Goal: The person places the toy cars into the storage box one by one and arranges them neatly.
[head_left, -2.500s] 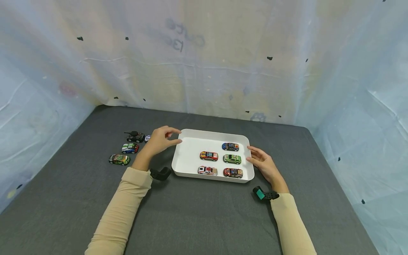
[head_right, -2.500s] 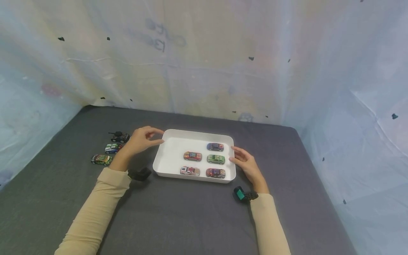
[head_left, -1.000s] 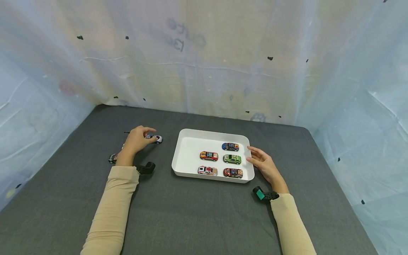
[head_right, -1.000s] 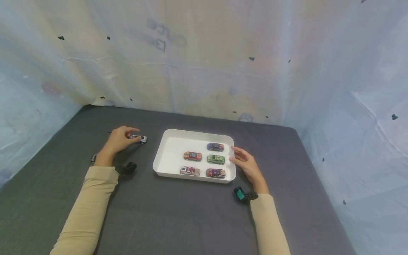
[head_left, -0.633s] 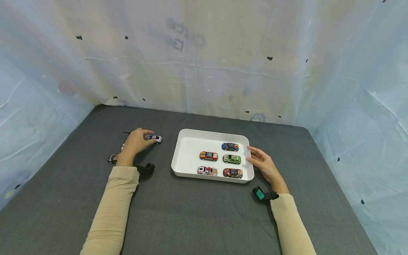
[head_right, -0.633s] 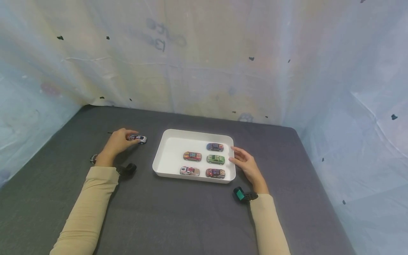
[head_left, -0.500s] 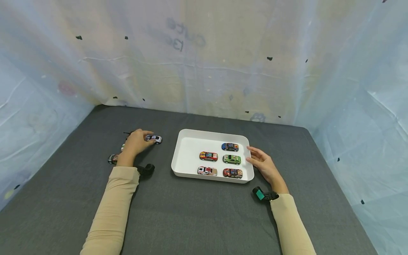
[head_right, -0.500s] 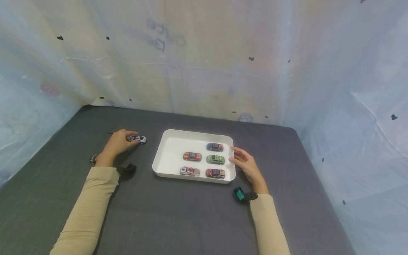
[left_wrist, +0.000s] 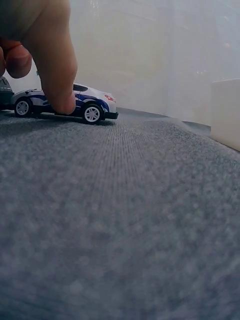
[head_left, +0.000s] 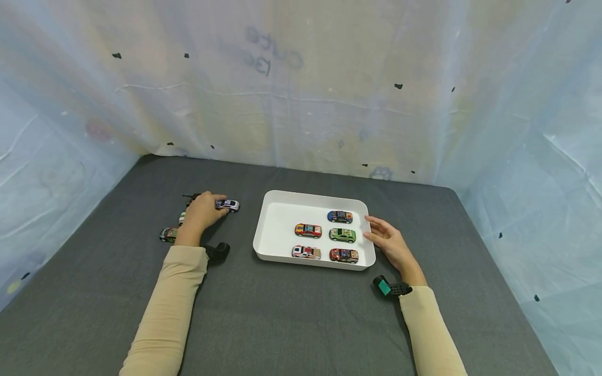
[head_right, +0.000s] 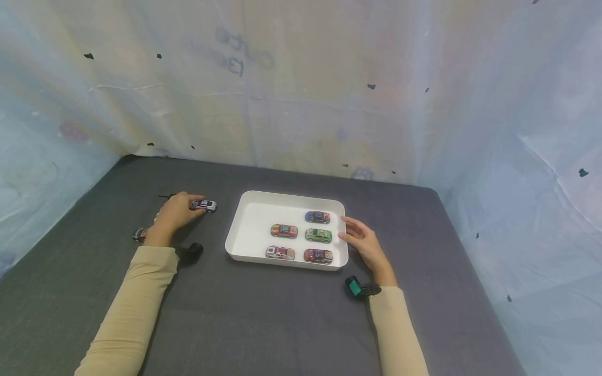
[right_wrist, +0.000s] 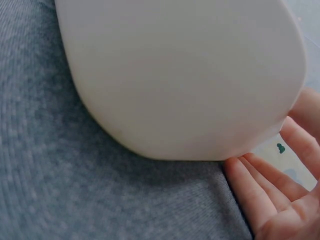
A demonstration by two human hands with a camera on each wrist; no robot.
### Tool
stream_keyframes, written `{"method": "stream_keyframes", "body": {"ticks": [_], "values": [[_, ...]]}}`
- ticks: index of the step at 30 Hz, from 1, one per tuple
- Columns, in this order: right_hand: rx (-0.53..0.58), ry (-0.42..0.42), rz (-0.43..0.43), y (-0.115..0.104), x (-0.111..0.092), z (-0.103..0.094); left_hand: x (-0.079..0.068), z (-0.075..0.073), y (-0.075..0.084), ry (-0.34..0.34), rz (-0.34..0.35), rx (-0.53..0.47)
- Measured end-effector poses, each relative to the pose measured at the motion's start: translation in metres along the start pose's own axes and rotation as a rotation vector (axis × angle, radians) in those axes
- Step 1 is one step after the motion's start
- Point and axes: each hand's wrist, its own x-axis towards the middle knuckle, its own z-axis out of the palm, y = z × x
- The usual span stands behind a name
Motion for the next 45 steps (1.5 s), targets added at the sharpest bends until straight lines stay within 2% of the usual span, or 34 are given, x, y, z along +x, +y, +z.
{"method": "stream_keyframes", "body": {"ticks": [7, 19, 30, 45], "values": [[-0.005, -0.002, -0.004, 0.0, 0.0, 0.0, 0.001, 0.001, -0.001, -0.007, 0.017, 0.022], [0.001, -0.005, -0.019, 0.003, 0.002, -0.001, 0.0, 0.002, 0.001, 0.044, 0.011, 0.002], [0.023, -0.014, -0.038, 0.002, 0.002, -0.001, -0.002, -0.002, 0.001, 0.045, 0.012, -0.016], [0.008, -0.007, -0.013, 0.002, 0.002, -0.001, -0.005, -0.01, 0.006, 0.046, 0.028, -0.042]]}}
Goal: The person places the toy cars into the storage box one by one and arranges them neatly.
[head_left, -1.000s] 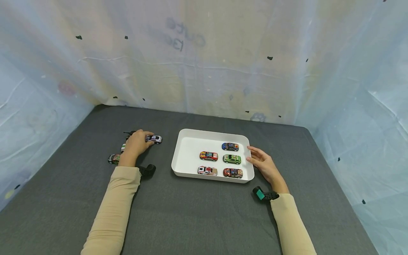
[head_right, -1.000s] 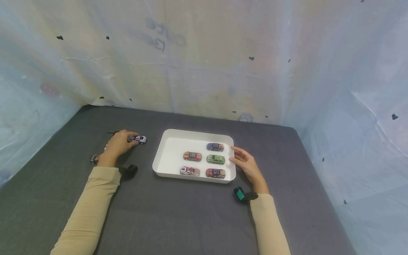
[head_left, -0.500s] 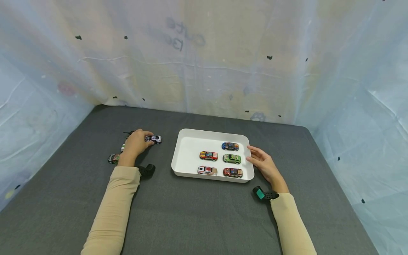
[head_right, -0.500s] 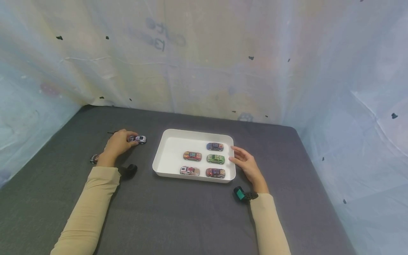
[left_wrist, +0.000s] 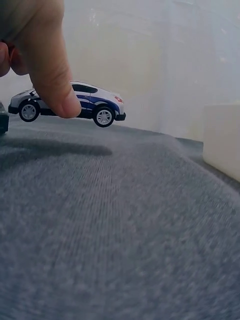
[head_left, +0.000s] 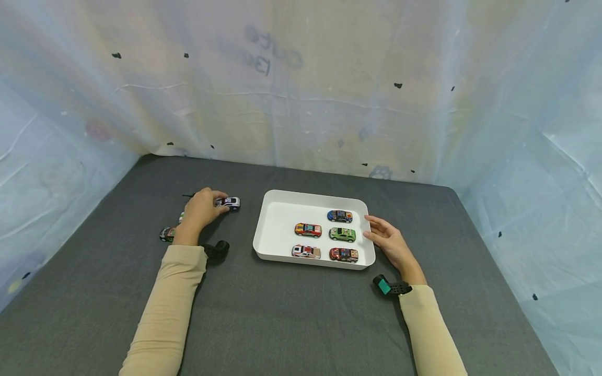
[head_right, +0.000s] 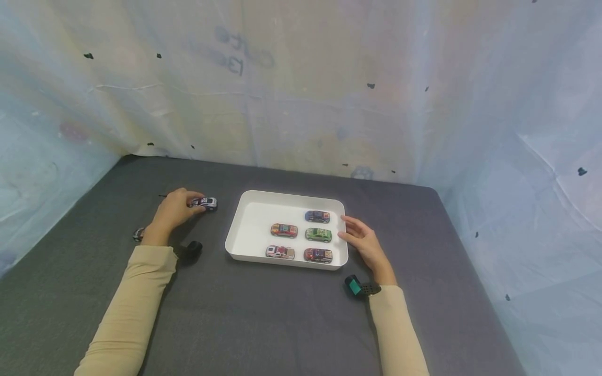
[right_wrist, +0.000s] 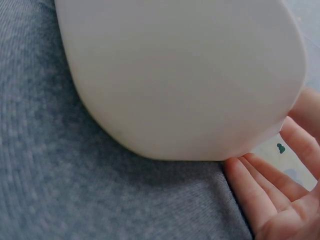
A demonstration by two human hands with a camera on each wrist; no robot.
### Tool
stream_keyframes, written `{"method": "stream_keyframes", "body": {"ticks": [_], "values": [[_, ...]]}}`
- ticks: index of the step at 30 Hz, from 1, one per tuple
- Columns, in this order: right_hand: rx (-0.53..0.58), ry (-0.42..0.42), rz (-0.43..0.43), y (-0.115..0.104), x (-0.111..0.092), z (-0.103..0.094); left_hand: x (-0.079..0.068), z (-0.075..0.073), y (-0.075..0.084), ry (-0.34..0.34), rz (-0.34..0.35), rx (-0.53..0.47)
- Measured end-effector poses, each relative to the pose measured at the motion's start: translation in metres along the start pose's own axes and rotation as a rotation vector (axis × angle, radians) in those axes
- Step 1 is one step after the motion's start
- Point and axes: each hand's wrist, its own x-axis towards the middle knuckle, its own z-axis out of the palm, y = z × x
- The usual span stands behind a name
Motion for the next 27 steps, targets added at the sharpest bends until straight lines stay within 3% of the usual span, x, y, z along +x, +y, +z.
{"method": "stream_keyframes", "body": {"ticks": [17, 27], "values": [[0.008, 0.002, 0.001, -0.001, -0.001, 0.002, -0.001, -0.009, 0.014, 0.039, 0.064, -0.035], [0.006, 0.007, -0.012, -0.001, -0.003, 0.0, -0.003, -0.015, 0.024, 0.007, 0.095, -0.064]]}}
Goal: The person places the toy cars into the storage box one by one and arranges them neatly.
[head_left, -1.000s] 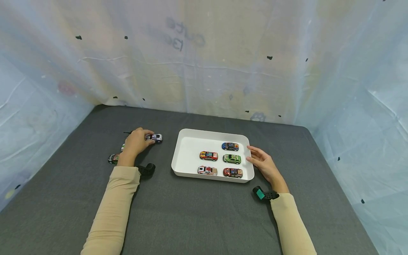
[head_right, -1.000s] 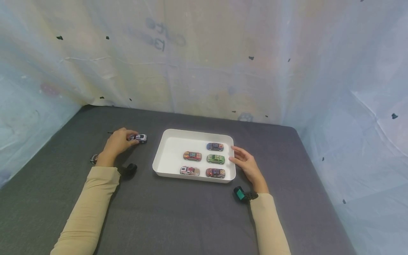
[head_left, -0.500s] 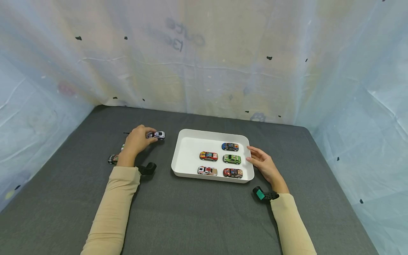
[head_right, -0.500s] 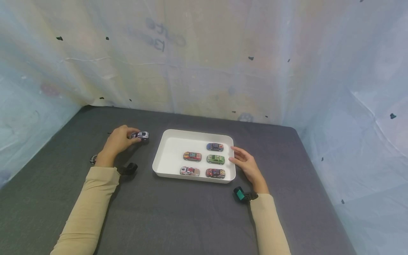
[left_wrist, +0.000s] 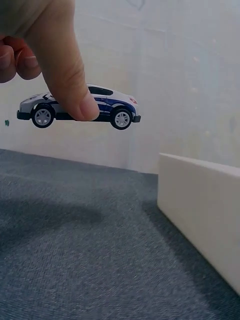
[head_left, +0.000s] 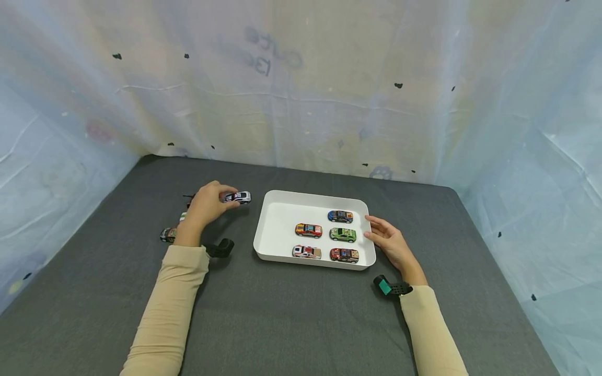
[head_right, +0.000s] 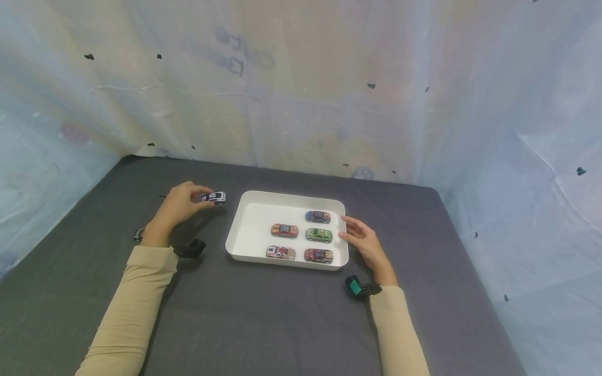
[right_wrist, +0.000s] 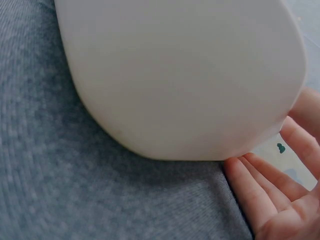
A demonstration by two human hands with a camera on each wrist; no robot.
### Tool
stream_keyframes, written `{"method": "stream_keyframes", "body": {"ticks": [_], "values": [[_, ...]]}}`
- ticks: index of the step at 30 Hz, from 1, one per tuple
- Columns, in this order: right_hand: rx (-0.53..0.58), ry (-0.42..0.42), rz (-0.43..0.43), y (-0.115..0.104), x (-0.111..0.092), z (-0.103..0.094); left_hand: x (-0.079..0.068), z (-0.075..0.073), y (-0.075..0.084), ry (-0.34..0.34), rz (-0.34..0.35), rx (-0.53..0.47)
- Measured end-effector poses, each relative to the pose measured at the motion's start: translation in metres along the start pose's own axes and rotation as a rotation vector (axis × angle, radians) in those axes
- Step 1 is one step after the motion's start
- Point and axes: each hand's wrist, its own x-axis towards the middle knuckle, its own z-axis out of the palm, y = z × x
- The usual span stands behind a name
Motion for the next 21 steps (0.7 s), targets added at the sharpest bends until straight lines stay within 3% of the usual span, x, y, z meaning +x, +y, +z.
{"method": "stream_keyframes", "body": {"ticks": [13, 21], "values": [[0.008, -0.006, -0.014, -0.001, 0.001, 0.001, -0.002, -0.005, 0.013, -0.026, 0.04, -0.065], [0.035, -0.039, -0.097, 0.004, 0.001, -0.001, -0.003, -0.006, 0.02, -0.016, 0.076, -0.083]]}}
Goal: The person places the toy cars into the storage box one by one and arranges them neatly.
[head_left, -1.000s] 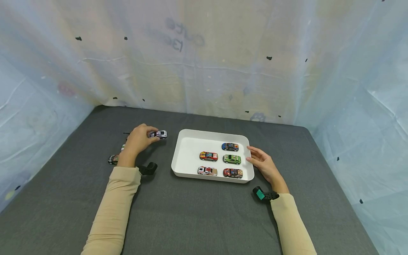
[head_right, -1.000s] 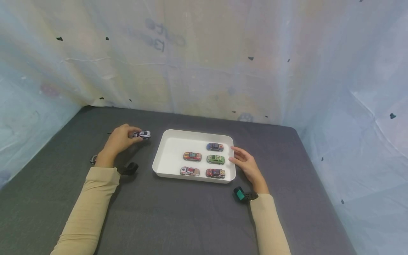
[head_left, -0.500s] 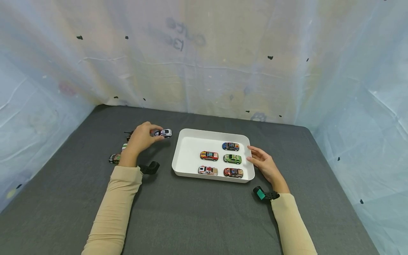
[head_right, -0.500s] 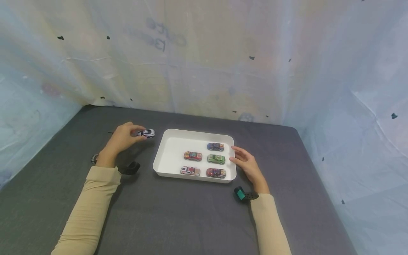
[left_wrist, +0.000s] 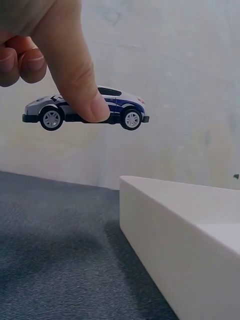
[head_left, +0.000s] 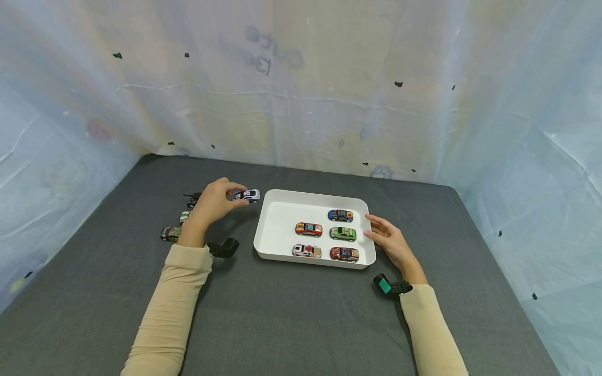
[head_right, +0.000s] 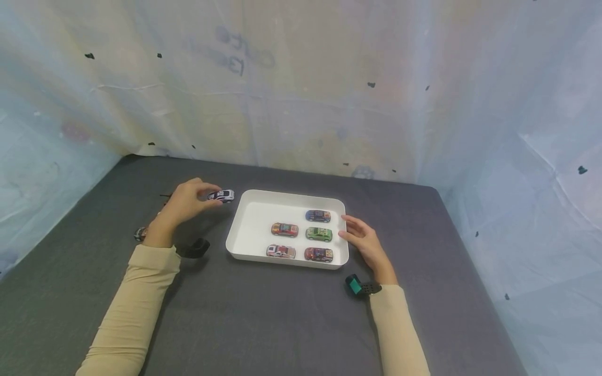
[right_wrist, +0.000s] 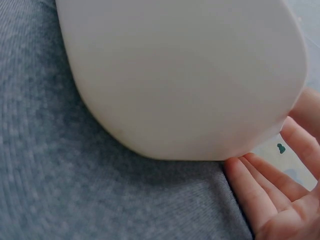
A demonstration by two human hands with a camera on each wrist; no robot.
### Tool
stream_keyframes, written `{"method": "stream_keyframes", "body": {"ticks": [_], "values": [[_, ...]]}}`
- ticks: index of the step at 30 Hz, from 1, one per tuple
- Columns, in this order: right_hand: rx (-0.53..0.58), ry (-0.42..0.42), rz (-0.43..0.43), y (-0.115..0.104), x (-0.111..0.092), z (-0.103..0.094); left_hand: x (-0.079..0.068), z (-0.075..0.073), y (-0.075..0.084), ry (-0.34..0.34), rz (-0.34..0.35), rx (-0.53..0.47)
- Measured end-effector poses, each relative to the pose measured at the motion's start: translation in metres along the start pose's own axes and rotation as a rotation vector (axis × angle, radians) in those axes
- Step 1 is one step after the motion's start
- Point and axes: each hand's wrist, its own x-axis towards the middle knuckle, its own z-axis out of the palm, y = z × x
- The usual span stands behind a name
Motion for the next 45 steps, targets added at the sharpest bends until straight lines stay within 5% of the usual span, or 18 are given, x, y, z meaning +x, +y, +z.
{"method": "stream_keyframes", "body": {"ticks": [8, 30, 45], "values": [[-0.04, 0.032, 0.086, -0.005, 0.001, -0.001, 0.004, 0.007, 0.008, -0.001, 0.048, -0.047], [-0.039, 0.024, 0.104, -0.004, 0.001, 0.003, 0.028, 0.022, 0.044, -0.047, 0.174, -0.117], [-0.041, 0.028, 0.107, -0.005, 0.0, 0.004, 0.052, 0.044, 0.061, -0.151, 0.162, -0.212]]}}
